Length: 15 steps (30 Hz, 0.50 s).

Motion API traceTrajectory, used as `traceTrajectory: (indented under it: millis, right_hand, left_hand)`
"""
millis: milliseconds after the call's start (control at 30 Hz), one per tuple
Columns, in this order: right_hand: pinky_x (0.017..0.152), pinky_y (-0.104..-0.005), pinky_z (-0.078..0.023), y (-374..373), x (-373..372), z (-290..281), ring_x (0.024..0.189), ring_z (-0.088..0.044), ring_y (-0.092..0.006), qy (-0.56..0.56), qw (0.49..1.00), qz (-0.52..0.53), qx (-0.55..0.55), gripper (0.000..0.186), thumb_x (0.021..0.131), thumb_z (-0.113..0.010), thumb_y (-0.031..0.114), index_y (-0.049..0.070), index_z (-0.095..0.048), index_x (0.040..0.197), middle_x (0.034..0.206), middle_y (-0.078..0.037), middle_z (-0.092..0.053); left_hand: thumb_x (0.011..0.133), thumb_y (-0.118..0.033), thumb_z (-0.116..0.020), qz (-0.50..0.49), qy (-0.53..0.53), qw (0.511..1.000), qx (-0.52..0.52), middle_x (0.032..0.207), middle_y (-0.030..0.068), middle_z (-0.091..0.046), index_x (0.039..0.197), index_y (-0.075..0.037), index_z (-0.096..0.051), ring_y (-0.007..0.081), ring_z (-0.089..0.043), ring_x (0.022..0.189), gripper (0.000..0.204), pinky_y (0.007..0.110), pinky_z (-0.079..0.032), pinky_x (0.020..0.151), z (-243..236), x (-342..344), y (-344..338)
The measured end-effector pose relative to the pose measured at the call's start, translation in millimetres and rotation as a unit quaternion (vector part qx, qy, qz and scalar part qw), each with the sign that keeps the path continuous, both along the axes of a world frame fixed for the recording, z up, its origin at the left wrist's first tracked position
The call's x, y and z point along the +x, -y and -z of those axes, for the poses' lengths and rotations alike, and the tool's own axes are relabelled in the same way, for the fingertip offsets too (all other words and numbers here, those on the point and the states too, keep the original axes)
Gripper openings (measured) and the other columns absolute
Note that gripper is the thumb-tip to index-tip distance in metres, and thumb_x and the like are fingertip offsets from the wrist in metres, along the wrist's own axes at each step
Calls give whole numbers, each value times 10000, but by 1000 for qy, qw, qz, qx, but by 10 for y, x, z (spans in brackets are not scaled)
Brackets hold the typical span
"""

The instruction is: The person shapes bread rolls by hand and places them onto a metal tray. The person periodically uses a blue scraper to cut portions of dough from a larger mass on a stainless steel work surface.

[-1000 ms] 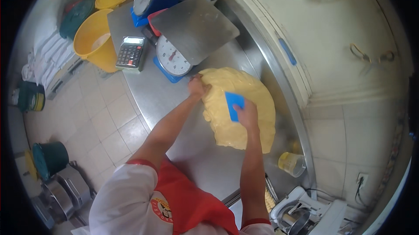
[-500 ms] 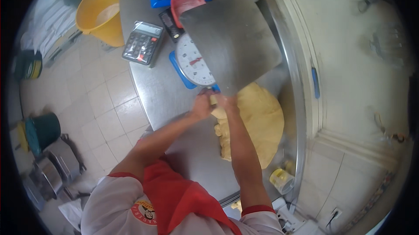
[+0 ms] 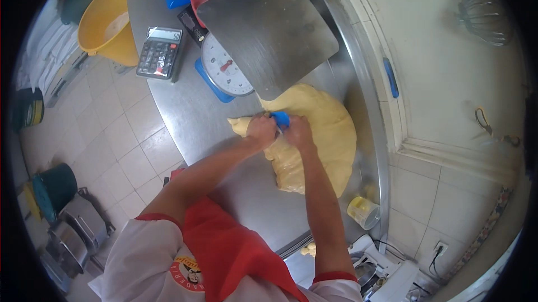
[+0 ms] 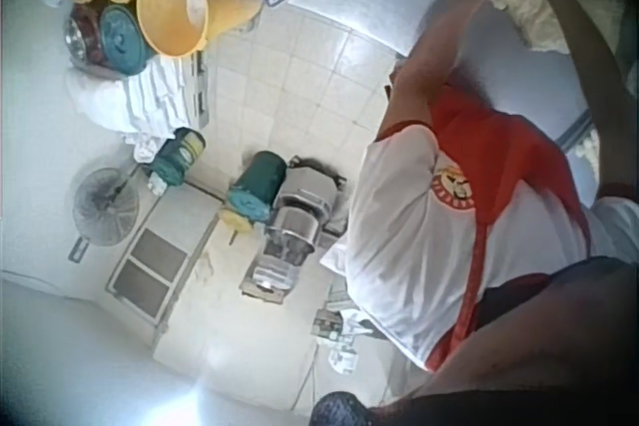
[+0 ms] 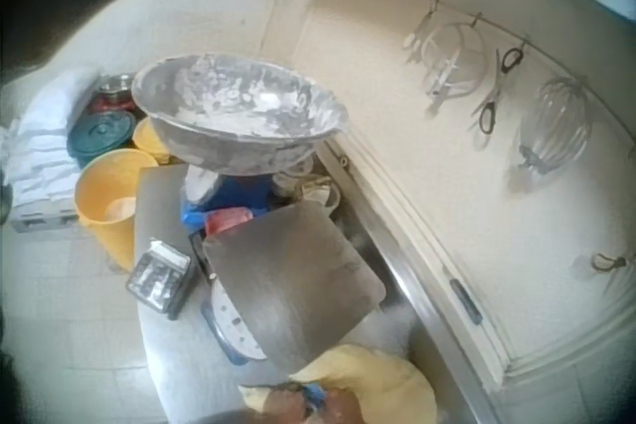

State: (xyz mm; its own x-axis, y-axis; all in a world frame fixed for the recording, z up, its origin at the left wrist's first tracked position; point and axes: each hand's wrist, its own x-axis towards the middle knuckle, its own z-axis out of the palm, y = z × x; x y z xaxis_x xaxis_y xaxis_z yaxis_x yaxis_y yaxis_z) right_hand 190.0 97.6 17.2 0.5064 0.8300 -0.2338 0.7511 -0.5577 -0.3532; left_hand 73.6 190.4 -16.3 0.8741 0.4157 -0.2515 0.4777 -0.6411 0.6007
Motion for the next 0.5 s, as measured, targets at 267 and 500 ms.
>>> traceTrajectory:
  millis: [267,500]
  right_hand:
    - [807,-478,-499,-192,-286,-16,924,-635,-428,-125,990,44,-43,323,770,-742,208,2,-659,1004,962,-247,-668]
    - [775,-492,-518,591,-109,-673,854,-641,-430,-61,993,83,-54,180,777,-688,175,18,-691,863,869,-244,-669]
  left_hand:
    - [786,-337,-699,64,-44,996,41,932,150,-682,1005,-72,-689,338,-643,969,344,441,-512,860,-322,-863,119]
    - [769,-386,-743,77,-51,996,7,966,154,-687,1031,-92,-695,340,-648,961,397,435,-517,862,-493,-197,373]
